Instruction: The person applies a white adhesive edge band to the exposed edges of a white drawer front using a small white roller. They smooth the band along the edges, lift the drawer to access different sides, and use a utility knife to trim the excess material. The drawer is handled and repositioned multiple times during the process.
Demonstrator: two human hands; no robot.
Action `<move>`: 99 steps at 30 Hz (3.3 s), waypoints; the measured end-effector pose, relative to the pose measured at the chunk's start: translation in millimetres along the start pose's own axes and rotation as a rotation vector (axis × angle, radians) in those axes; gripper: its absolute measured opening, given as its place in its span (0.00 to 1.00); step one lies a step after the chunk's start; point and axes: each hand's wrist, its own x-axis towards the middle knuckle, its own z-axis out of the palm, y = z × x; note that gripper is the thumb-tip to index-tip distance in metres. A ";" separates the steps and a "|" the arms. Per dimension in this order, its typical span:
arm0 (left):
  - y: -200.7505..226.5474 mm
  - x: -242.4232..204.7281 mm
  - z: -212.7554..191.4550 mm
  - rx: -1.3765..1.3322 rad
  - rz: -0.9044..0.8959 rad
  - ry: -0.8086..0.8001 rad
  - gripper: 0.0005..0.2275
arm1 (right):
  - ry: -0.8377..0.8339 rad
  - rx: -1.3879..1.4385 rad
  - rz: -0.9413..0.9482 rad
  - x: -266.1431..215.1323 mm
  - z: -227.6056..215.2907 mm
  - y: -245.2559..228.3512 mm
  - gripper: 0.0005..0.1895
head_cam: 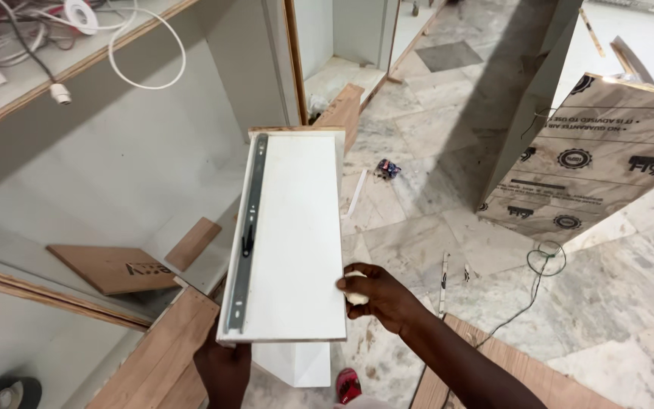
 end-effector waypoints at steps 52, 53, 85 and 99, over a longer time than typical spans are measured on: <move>274.5 320.4 299.9 0.140 0.251 -0.206 0.19 | -0.061 0.153 -0.045 190.2 -311.3 -255.4 0.16; 277.1 327.6 309.6 0.148 0.231 -0.234 0.19 | -0.054 0.151 -0.041 195.6 -319.1 -258.4 0.16; 323.9 565.2 673.2 0.284 0.219 -0.571 0.20 | 0.077 0.360 0.293 488.4 -569.6 -373.7 0.15; 283.0 625.9 901.5 0.305 0.099 -0.757 0.18 | 0.156 0.231 0.560 694.2 -734.0 -370.7 0.14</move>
